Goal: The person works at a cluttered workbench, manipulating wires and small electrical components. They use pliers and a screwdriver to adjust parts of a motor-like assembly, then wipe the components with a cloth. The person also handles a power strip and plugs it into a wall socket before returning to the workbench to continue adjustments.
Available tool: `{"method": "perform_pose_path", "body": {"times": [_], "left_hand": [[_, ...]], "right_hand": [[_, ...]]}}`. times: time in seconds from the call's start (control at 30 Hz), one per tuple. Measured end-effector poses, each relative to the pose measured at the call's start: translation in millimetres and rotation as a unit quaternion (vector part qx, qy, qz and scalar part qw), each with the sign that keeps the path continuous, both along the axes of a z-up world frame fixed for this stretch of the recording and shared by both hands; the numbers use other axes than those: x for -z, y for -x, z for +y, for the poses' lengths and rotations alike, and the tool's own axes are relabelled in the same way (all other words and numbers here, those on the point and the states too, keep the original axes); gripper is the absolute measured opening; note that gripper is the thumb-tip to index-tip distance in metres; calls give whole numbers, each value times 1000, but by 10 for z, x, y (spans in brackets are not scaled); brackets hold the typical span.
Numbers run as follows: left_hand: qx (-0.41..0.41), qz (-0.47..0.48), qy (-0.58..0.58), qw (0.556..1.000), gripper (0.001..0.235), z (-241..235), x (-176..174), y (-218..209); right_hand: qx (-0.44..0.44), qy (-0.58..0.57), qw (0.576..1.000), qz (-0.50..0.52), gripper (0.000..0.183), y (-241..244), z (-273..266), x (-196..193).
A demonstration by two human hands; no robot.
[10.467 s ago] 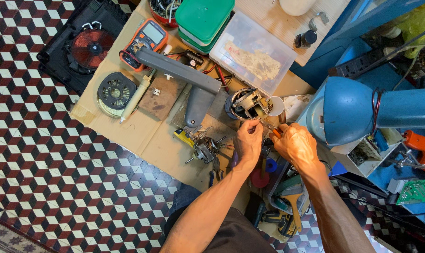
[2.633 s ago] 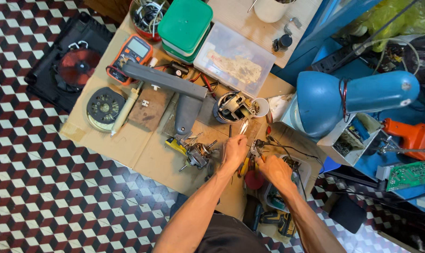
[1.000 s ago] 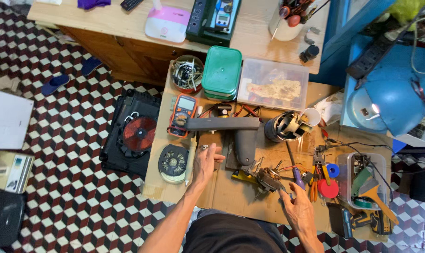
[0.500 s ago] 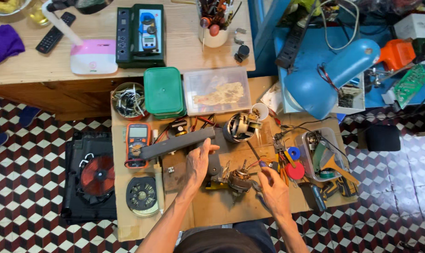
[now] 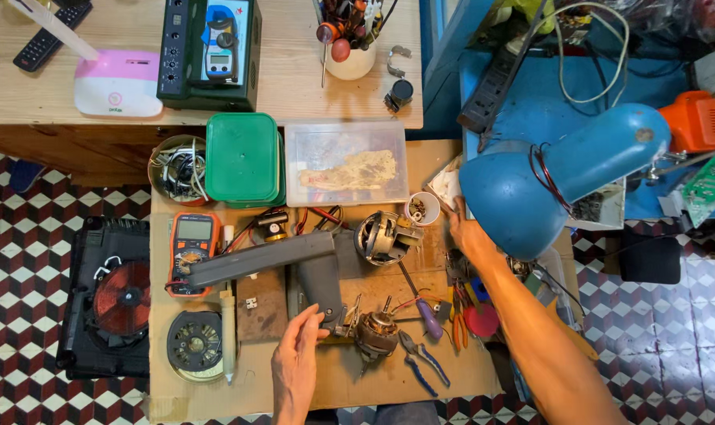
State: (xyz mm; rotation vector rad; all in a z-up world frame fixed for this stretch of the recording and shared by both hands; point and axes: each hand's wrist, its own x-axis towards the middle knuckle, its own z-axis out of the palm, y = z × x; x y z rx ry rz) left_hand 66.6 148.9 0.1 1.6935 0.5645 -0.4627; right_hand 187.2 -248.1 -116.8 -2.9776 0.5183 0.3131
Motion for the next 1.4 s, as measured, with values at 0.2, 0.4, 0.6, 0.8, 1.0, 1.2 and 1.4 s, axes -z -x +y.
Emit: {"method": "perform_pose_path", "body": {"times": [0.2,0.4,0.6,0.8,1.0,1.2,1.4], "left_hand": [[-33,35,4,999,43,14,122,188],[-10,32,39,999,41,-130,171,292],[60,0,16,998,38,-211,45,298],[137,-15,44,989,37,-191,3,339],[204,-11,64,977,37,-130,-28,374],[229,-24,91,969,36,-123,-81,288],[205,-68,104,971,58,-232,-349,67]], "right_hand": [[-65,49,992,-94,27,-217,-12,57],[-56,-65,964,-251,16,265,136,-603],[-20,-164,951,-263,11,816,538,-1100],[-23,-172,961,-213,12,1254,642,-1309],[-25,-180,964,-193,13,1800,859,-1482],[-86,-165,959,-215,15,2170,1219,-1782],[-141,-139,954,-226,22,2331,1677,-2096]]}}
